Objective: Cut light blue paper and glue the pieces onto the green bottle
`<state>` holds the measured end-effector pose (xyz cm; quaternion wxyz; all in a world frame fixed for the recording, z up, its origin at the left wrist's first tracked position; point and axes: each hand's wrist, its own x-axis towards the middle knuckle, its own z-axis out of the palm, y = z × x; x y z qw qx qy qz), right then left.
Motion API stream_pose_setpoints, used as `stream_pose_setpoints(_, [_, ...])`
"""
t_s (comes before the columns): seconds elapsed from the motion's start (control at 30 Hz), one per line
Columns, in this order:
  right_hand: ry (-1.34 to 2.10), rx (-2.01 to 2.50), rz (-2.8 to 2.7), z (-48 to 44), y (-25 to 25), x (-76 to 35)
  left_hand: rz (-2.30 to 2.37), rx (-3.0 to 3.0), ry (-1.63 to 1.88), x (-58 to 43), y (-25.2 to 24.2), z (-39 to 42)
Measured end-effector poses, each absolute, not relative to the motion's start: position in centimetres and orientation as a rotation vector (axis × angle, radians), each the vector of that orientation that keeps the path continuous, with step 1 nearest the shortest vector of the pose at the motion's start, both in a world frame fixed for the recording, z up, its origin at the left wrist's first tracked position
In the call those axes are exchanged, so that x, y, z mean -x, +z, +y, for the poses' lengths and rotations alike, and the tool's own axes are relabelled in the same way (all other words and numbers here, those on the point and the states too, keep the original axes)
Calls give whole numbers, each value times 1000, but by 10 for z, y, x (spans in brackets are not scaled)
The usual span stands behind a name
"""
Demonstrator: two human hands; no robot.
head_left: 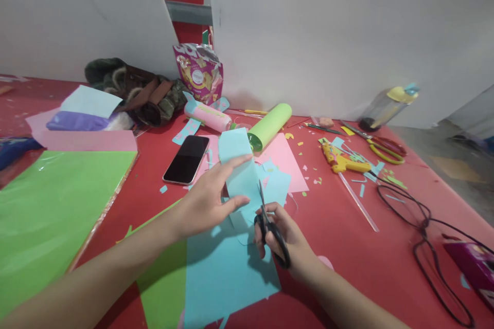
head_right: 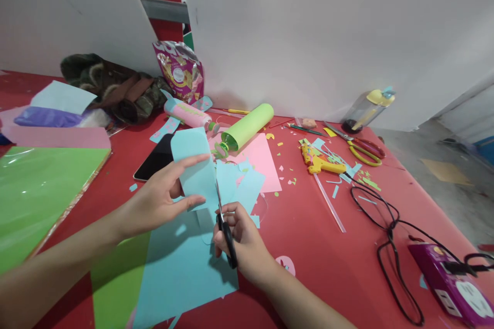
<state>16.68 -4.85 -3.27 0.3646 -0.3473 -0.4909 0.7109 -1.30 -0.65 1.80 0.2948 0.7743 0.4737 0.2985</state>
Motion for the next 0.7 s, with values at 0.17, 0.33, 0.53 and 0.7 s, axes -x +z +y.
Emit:
stream_pose_setpoints(0.17, [1819,880,-1277,-49,-34,-168,1235,-2064,809,12,17,-8])
stream_pose_setpoints(0.33, [1822,890,-1260,-49,-32,-169,1242,-2028,794,12,18,-7])
stream_pose_setpoints(0.53, [1818,914,-1238,-49,-32,-168,1219,-2008,814,11,17,-6])
stream_pose_setpoints(0.7, [1832,874,-1250,-49,-31,-168,1187,-1997,793,12,14,-7])
